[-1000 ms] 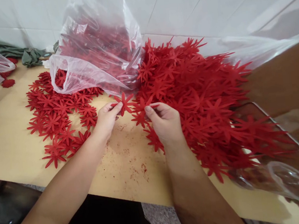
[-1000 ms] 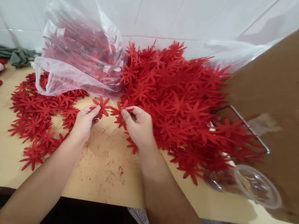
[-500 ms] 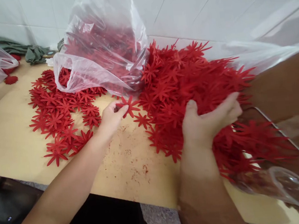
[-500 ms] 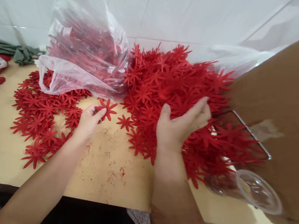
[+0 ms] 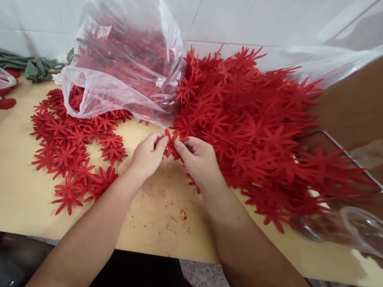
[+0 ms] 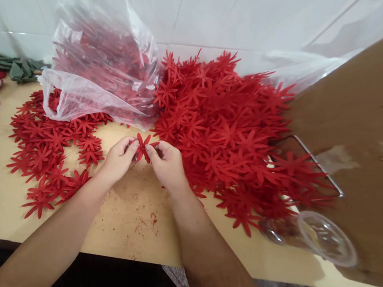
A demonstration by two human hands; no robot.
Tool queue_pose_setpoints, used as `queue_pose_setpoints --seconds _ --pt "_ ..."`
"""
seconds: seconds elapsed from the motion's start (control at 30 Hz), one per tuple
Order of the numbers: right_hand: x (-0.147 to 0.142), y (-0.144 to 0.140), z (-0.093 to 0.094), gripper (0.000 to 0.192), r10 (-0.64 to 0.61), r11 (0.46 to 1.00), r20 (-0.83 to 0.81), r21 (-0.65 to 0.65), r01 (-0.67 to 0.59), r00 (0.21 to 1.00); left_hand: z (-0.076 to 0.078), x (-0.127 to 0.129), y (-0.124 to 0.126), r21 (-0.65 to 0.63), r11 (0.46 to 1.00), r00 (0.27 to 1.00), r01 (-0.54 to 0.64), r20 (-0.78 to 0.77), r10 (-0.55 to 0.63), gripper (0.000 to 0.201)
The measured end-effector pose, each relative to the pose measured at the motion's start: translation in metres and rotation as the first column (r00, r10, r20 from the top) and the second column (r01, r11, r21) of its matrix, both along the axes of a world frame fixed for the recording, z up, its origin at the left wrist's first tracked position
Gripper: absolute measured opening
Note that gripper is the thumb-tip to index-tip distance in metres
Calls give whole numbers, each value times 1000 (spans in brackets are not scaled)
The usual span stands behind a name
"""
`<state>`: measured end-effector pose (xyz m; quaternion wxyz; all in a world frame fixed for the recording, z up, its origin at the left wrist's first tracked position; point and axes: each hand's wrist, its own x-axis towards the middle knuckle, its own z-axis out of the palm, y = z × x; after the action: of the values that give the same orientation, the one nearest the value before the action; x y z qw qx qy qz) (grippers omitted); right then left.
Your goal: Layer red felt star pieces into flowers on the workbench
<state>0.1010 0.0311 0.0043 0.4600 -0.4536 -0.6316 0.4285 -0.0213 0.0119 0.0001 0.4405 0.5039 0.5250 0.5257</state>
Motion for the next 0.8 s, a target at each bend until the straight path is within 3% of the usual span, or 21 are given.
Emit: queue_pose_setpoints --seconds 0.13,0.27,0.57,0.63,0.7,0.8 --pt "-1 -3 4 27 -61 998 37 26 60 997 1 0 1 46 999 998 10 55 -12 12" --pt "-2 -2 3 30 -71 997 -3 6 71 997 7 1 0 5 998 980 62 190 -62 8" --pt "-2 -4 6 35 119 986 -180 -92 -138 976 16 -9 2 -188 968 921 -164 321 219 3" --pt "4 -1 7 32 27 998 -174 -52 -37 984 15 -13 4 -207 952 893 -224 347 286 4" --pt "13 6 7 27 -171 983 -175 41 180 970 15 -16 4 -205 948 890 -244 341 303 5" --pt "31 19 7 22 -439 871 -248 117 477 864 16 -13 4 -178 962 924 -209 285 253 6"
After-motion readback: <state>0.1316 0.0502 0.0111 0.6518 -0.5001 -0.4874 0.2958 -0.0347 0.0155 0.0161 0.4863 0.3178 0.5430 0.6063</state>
